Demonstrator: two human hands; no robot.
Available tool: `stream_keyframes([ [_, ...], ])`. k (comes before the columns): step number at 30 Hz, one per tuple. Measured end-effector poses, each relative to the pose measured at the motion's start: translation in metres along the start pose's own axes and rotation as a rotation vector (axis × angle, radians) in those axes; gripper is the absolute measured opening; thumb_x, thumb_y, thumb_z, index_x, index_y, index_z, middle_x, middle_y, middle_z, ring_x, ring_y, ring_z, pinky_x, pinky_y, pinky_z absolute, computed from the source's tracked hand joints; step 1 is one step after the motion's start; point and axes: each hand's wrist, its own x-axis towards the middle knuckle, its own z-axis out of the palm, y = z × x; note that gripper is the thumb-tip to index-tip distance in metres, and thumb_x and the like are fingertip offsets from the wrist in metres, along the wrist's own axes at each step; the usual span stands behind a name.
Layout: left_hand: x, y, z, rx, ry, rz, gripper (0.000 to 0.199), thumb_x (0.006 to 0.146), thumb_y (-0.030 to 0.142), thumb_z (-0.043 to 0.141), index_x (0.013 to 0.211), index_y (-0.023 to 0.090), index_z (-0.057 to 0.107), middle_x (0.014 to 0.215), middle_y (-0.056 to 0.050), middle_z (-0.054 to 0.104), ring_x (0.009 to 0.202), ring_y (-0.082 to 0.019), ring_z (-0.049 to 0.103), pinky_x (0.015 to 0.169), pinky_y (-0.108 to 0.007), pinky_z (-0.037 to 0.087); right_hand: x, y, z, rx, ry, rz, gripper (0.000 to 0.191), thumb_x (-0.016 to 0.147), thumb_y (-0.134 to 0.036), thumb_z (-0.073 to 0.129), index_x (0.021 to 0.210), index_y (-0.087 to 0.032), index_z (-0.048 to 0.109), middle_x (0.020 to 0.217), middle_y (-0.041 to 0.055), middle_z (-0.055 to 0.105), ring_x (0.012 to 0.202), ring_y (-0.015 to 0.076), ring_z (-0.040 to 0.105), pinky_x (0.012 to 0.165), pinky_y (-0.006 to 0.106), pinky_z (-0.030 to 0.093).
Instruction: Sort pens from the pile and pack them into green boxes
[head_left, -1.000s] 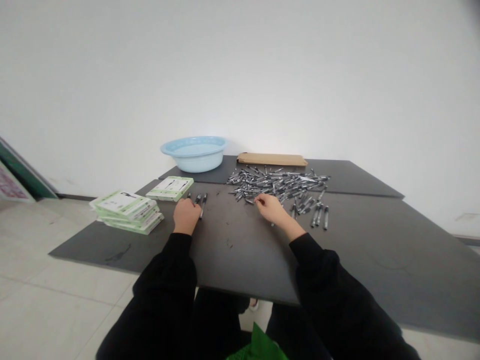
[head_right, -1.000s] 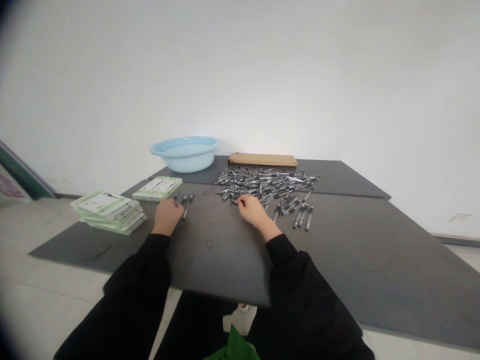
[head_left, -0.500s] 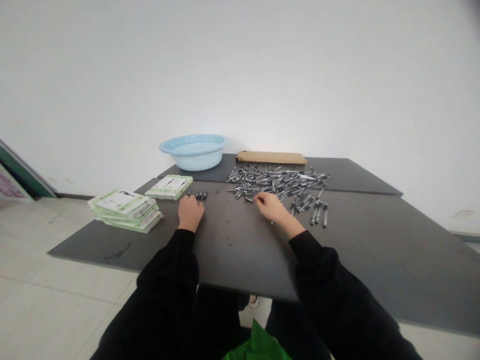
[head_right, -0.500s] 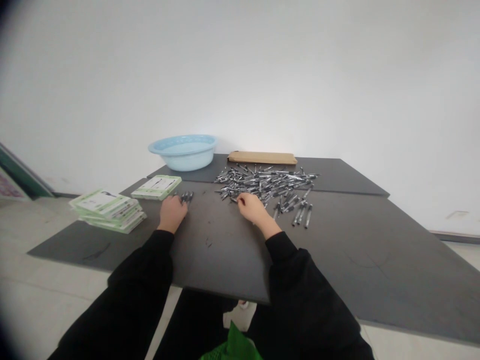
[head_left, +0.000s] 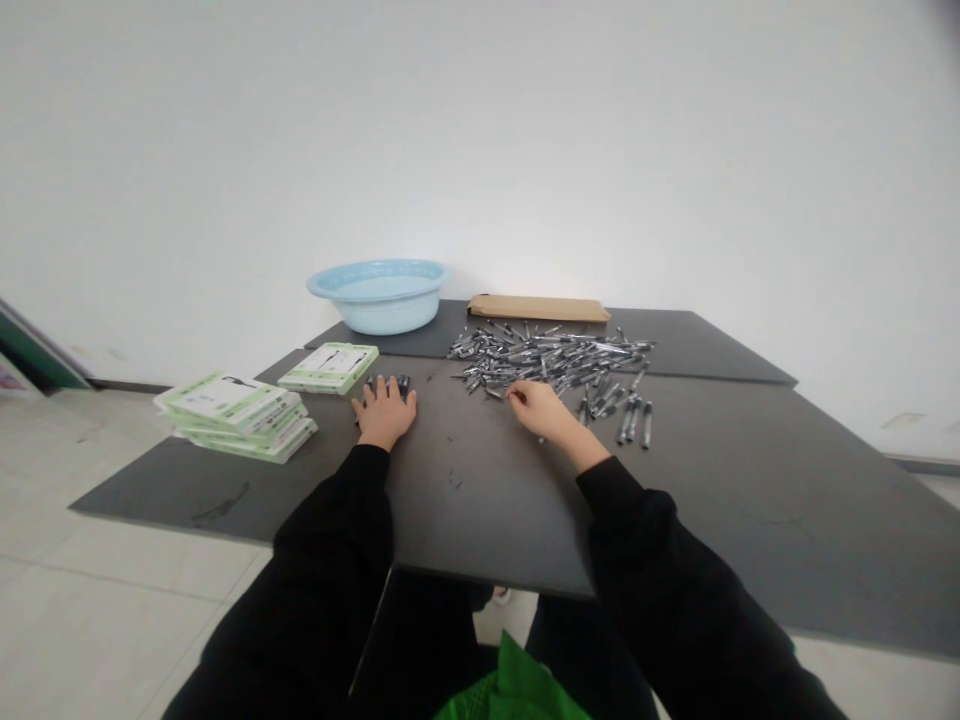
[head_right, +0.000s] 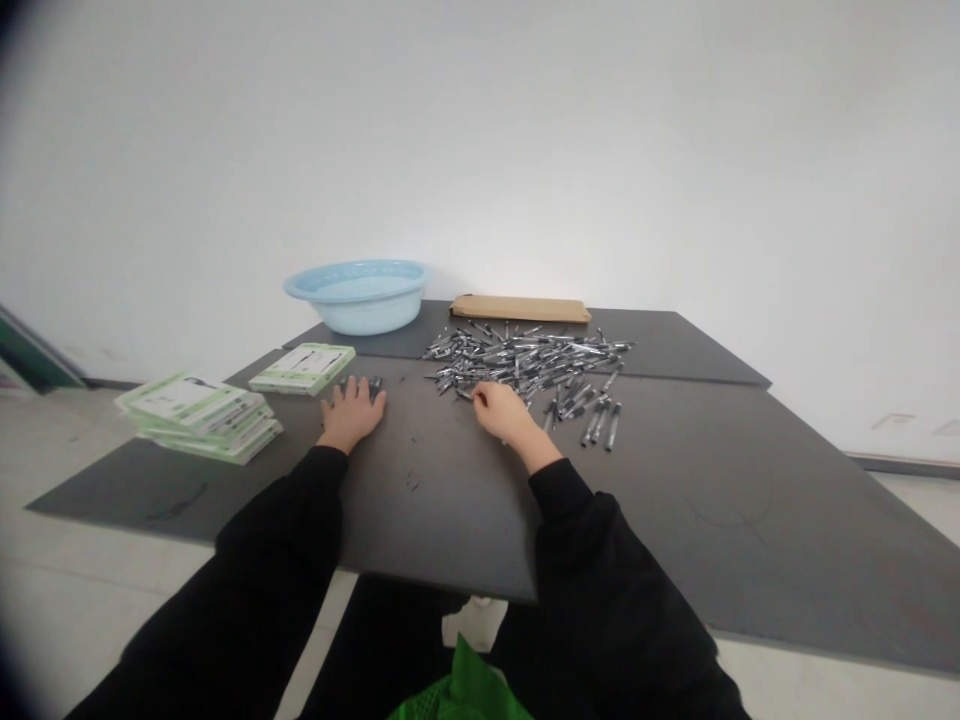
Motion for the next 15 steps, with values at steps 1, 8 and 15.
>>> stream_keyframes([
  [1,0.001,-0.001,0.001,0.008,-0.025,0.002,0.07,0.095,0.05,0.028,0.152,0.01,0.037,0.161,-0.018,0.027,0.146,-0.044,0.022,0.114,-0.064,0.02,0.0,0.0,0.0,-0.002,-0.007,-0.003,0.026,0.084,-0.012,0.05,0.091,-0.019,0.074,0.093,0.0099,0.076,0.086,0.0238,0.068,0.077,0.029,0.046],
  [8,0.0,0.0,0.004,0.027,0.007,0.025,0.067,0.093,0.048,0.03,0.148,0.012,0.043,0.158,-0.017,0.034,0.145,-0.044,0.025,0.113,-0.064,0.023,-0.002,0.002,-0.025,-0.002,0.089,0.021,0.025,0.085,-0.016,0.05,0.096,-0.018,0.072,0.088,0.0077,0.074,0.078,0.0201,0.065,0.074,0.028,0.046],
  [15,-0.011,0.018,-0.021,-0.087,0.324,0.046,0.064,0.095,0.041,0.032,0.147,0.004,0.042,0.157,-0.022,0.033,0.142,-0.044,0.028,0.112,-0.063,0.02,-0.035,0.039,-0.054,-0.003,0.104,0.104,0.041,0.078,-0.013,0.052,0.117,-0.017,0.065,0.087,0.0051,0.07,0.073,0.0177,0.062,0.073,0.029,0.047],
])
